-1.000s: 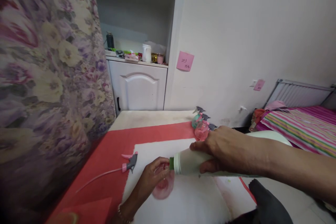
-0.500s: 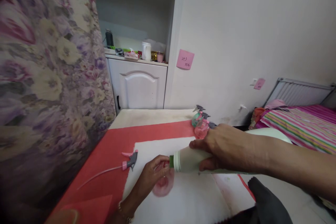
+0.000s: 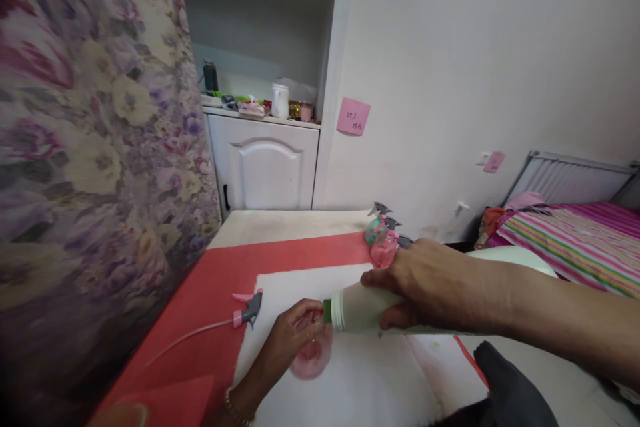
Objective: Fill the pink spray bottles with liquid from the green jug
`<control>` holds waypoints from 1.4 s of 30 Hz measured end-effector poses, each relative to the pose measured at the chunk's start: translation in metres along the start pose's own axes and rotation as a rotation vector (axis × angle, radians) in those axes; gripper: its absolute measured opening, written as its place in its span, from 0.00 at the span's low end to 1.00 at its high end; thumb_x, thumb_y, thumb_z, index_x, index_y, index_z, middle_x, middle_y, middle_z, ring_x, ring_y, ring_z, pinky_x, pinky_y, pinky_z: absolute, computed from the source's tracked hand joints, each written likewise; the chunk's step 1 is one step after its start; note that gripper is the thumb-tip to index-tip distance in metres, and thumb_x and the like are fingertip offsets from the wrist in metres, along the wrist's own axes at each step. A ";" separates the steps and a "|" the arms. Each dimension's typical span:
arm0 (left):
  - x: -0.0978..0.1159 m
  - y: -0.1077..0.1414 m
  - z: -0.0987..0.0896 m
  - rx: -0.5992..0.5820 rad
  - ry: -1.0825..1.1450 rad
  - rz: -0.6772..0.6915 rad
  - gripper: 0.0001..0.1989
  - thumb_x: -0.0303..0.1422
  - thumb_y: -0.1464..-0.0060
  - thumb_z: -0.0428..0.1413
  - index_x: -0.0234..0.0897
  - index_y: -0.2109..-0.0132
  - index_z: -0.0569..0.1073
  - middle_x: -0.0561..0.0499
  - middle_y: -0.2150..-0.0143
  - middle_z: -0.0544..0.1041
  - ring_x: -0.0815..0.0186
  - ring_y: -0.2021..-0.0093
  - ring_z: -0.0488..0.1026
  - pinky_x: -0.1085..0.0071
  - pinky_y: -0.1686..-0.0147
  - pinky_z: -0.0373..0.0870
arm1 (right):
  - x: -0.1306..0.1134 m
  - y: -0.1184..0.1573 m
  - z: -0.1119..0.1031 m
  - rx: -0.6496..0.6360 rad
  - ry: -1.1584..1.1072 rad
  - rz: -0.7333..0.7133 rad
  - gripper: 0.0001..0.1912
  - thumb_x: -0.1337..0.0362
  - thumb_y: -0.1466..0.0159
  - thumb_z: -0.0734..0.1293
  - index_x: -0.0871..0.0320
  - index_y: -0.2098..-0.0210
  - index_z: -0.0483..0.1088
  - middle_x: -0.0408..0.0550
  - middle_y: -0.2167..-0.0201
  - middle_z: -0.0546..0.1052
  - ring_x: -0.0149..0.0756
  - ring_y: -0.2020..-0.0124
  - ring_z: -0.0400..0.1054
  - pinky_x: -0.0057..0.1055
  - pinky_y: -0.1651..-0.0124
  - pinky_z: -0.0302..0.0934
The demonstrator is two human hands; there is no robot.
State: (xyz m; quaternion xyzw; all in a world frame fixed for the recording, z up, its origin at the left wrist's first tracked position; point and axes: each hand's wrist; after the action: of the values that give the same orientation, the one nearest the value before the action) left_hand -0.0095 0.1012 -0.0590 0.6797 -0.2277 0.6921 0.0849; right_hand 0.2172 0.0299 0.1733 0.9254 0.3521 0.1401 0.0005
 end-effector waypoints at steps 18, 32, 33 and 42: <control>0.003 0.001 0.002 0.014 0.012 0.002 0.09 0.29 0.52 0.59 0.37 0.61 0.77 0.49 0.62 0.78 0.60 0.56 0.73 0.68 0.54 0.67 | 0.000 -0.001 0.001 0.004 -0.022 -0.007 0.19 0.55 0.39 0.69 0.51 0.50 0.72 0.44 0.76 0.77 0.35 0.79 0.70 0.29 0.77 0.47; 0.010 0.002 0.003 0.011 -0.006 -0.001 0.08 0.29 0.52 0.59 0.36 0.61 0.77 0.49 0.62 0.78 0.61 0.58 0.73 0.69 0.55 0.67 | -0.007 -0.003 -0.012 -0.042 -0.057 0.005 0.17 0.53 0.36 0.66 0.52 0.51 0.73 0.43 0.76 0.78 0.32 0.79 0.71 0.25 0.77 0.51; 0.010 0.002 0.003 0.013 0.000 -0.004 0.08 0.29 0.52 0.59 0.36 0.61 0.77 0.49 0.62 0.78 0.61 0.58 0.73 0.69 0.55 0.67 | -0.007 -0.003 -0.012 -0.031 -0.053 -0.002 0.17 0.52 0.36 0.66 0.52 0.51 0.73 0.43 0.76 0.78 0.32 0.79 0.71 0.25 0.77 0.51; -0.005 -0.002 0.001 0.000 0.015 -0.005 0.11 0.30 0.51 0.59 0.36 0.58 0.75 0.50 0.61 0.78 0.61 0.56 0.73 0.69 0.55 0.67 | -0.003 -0.002 -0.006 -0.036 -0.021 0.013 0.20 0.51 0.36 0.66 0.50 0.47 0.71 0.45 0.74 0.80 0.36 0.76 0.74 0.27 0.75 0.53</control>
State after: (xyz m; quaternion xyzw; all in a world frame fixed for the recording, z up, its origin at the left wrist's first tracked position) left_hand -0.0075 0.1035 -0.0637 0.6750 -0.2255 0.6970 0.0881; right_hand 0.2124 0.0289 0.1777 0.9290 0.3434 0.1365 0.0197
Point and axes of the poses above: each hand's wrist, its own y-axis away from the middle knuckle, its own z-axis out of the palm, x = y × z
